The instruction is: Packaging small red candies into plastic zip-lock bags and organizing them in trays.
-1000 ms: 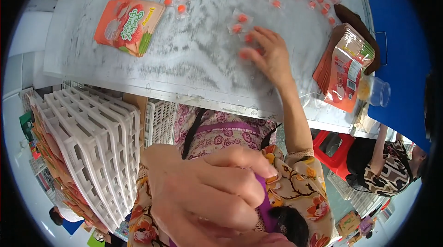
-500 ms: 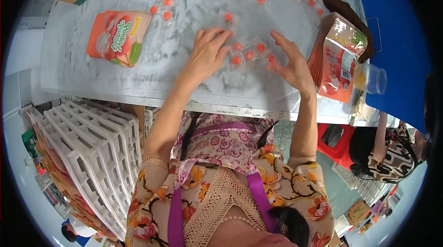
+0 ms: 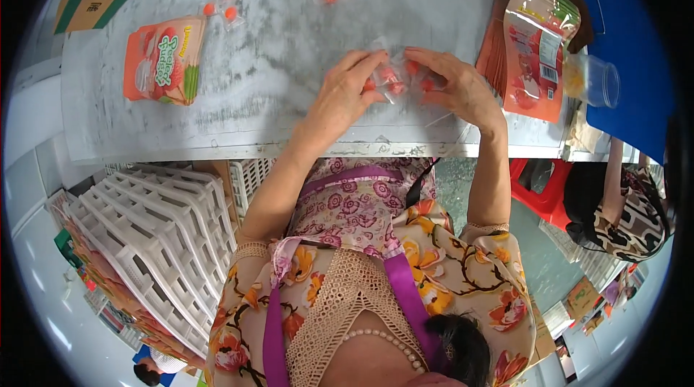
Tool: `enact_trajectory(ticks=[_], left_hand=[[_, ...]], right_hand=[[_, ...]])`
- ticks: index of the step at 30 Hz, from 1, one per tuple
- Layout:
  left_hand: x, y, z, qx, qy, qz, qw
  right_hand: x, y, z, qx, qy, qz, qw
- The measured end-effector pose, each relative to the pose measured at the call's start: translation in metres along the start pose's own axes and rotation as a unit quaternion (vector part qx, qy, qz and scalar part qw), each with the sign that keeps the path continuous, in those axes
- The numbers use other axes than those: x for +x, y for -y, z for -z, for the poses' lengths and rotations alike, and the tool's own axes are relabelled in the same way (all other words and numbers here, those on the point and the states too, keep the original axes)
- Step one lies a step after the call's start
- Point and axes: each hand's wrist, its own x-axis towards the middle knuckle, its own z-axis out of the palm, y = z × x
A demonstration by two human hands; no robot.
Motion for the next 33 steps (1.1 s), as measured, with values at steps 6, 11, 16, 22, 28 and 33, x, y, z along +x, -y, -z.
enact_trajectory(ticks=[6, 11, 16, 22, 28, 33], left_hand=[[0.002, -0.007, -0.013, 0.010, -0.023, -0.003, 1.000], [-0.003, -0.011, 0.004, 0.011, -0.018, 0.031, 0.999], [0.010, 0.009, 0.075, 0.091, -0.055, 0.048, 0.993], [0.045, 0.091, 0.210, 0.329, -0.221, 0.069, 0.915], [0.089, 0.112, 0.243, 0.356, -0.105, 0.112, 0.922], [0.078, 0.098, 0.226, 0.260, -0.050, 0.182, 0.947]], right_hand=[[-0.021, 0.004, 0.009, 0.089, -0.006, -0.097, 0.991], [-0.022, 0.007, 0.014, -0.022, -0.036, -0.042, 0.998], [0.003, 0.017, 0.018, -0.025, -0.090, -0.056, 0.994], [0.105, 0.027, -0.008, -0.001, -0.051, 0.013, 0.999], [0.163, 0.013, -0.054, -0.074, -0.093, 0.179, 0.977], [0.185, 0.027, -0.045, -0.047, -0.088, 0.118, 0.988]])
